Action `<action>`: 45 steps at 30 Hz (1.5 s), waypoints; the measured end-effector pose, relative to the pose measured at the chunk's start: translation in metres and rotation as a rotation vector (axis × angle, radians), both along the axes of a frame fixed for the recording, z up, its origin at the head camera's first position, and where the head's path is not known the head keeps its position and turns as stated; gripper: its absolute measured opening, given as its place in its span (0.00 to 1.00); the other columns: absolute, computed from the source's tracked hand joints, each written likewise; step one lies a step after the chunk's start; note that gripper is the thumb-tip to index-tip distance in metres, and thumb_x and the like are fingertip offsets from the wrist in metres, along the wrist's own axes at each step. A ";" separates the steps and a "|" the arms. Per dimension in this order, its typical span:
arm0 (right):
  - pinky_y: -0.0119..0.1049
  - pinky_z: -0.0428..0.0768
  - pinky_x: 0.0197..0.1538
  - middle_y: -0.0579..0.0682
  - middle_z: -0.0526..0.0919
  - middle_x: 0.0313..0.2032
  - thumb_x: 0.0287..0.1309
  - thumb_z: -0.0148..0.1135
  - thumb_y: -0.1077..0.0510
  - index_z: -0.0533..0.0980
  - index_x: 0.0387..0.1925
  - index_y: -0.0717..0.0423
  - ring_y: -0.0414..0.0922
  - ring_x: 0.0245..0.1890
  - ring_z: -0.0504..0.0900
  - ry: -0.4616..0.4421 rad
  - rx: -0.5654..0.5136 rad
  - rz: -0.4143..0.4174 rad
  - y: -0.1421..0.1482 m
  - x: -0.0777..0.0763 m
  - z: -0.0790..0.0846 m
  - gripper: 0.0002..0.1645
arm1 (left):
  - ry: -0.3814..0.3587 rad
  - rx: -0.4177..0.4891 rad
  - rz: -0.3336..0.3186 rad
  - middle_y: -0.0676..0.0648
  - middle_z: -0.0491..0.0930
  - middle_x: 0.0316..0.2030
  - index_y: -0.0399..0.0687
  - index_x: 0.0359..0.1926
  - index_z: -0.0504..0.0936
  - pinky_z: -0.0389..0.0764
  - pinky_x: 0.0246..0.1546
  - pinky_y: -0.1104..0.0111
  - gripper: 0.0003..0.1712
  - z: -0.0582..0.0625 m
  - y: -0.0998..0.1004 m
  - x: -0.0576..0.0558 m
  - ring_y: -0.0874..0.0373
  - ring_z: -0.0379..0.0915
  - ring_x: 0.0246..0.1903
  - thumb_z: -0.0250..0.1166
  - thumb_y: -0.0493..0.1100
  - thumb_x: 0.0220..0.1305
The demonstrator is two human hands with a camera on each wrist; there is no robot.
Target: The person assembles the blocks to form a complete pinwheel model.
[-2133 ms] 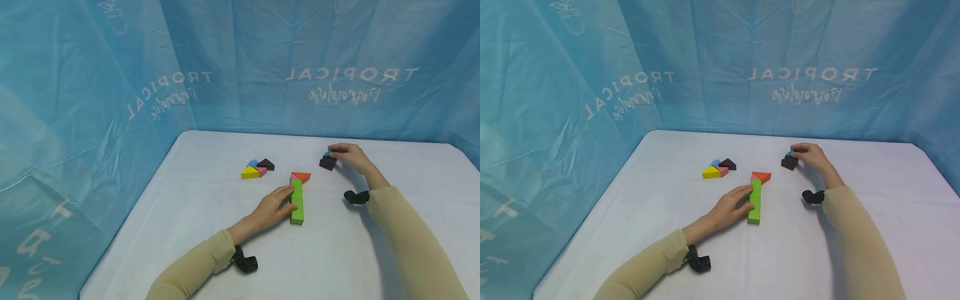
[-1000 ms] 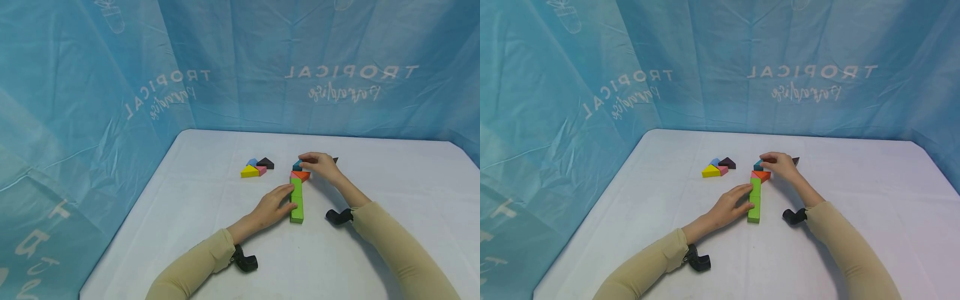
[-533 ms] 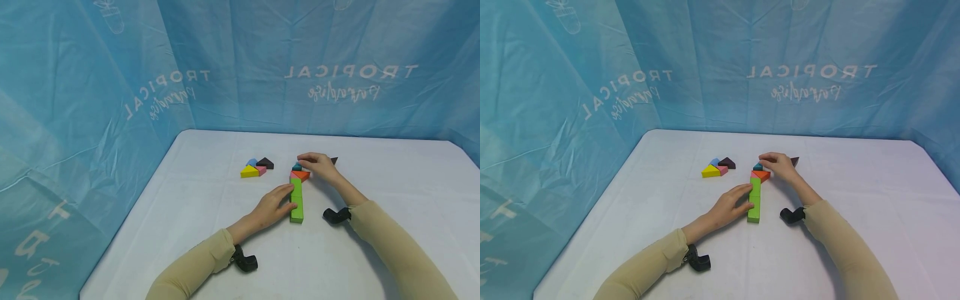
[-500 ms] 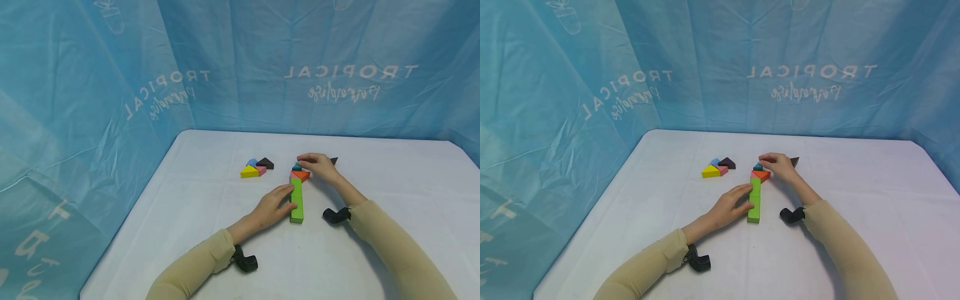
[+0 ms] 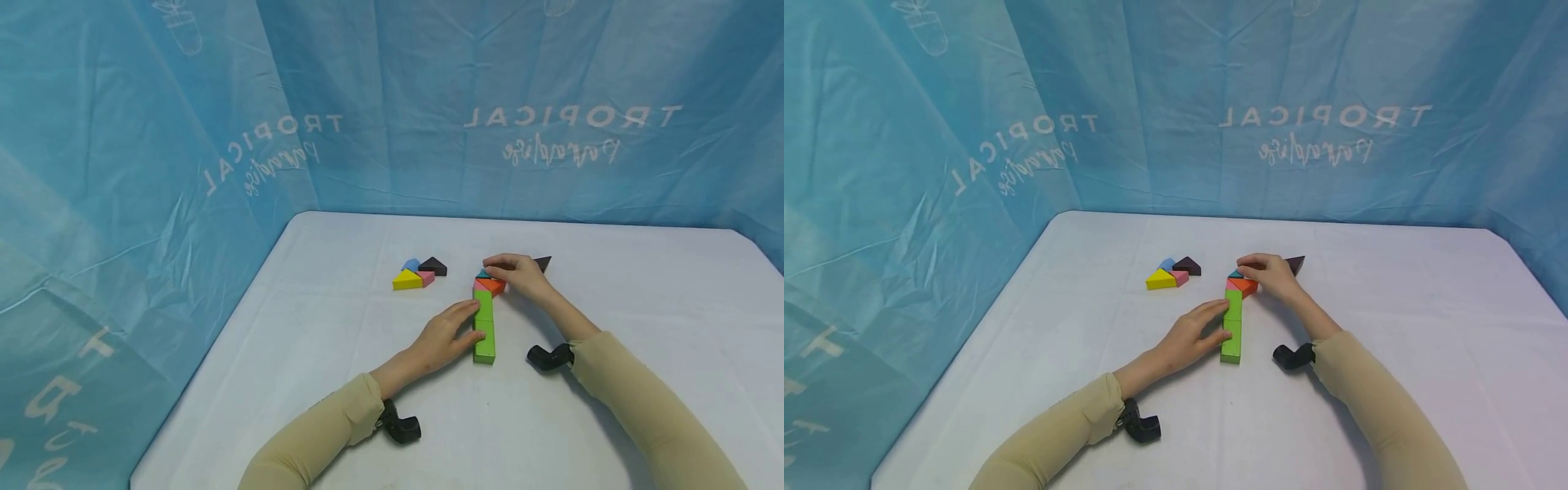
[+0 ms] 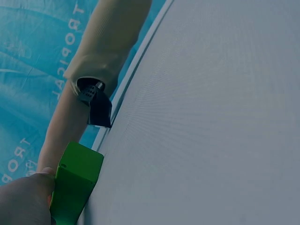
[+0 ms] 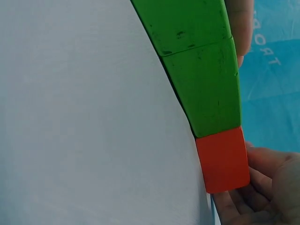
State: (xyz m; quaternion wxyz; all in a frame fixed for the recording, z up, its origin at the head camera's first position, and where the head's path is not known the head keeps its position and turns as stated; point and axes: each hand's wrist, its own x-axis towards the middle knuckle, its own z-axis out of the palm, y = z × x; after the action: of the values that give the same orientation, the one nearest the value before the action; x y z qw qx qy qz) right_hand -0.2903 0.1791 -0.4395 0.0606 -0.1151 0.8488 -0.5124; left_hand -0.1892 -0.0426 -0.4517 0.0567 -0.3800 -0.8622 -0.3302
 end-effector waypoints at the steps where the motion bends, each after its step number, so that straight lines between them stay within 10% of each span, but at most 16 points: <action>1: 0.48 0.68 0.58 0.58 0.78 0.53 0.62 0.61 0.51 0.78 0.52 0.60 0.52 0.55 0.72 0.000 0.005 0.000 0.000 0.000 0.000 0.22 | -0.002 0.000 0.001 0.43 0.65 0.64 0.36 0.67 0.63 0.59 0.63 0.71 0.33 0.000 0.000 0.000 0.58 0.58 0.65 0.57 0.50 0.68; 16: 0.50 0.69 0.58 0.57 0.78 0.53 0.62 0.60 0.48 0.75 0.55 0.61 0.52 0.54 0.74 -0.001 0.020 -0.023 0.002 0.006 0.009 0.26 | 0.003 0.009 -0.002 0.42 0.65 0.64 0.36 0.67 0.63 0.59 0.63 0.70 0.33 -0.002 0.001 -0.002 0.57 0.58 0.65 0.58 0.49 0.68; 25: 0.47 0.69 0.60 0.58 0.74 0.57 0.62 0.58 0.43 0.70 0.61 0.59 0.51 0.58 0.71 0.080 -0.040 -0.212 0.045 0.016 0.034 0.32 | -0.019 0.006 -0.001 0.43 0.64 0.65 0.37 0.67 0.63 0.58 0.64 0.70 0.33 0.000 0.001 -0.001 0.57 0.57 0.65 0.58 0.50 0.68; 45: 0.53 0.67 0.60 0.67 0.66 0.62 0.57 0.64 0.44 0.62 0.65 0.67 0.61 0.61 0.65 0.053 0.110 -0.247 0.083 0.021 0.002 0.44 | -0.040 0.002 0.006 0.44 0.64 0.65 0.37 0.67 0.63 0.59 0.63 0.69 0.33 0.002 0.000 0.002 0.57 0.57 0.65 0.57 0.50 0.68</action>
State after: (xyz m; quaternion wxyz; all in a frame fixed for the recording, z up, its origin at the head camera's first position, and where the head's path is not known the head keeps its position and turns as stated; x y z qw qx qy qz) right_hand -0.2692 0.2618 -0.4377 -0.0191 -0.0198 0.8847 -0.4654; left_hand -0.1874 -0.0423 -0.4500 0.0407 -0.3709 -0.8639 -0.3383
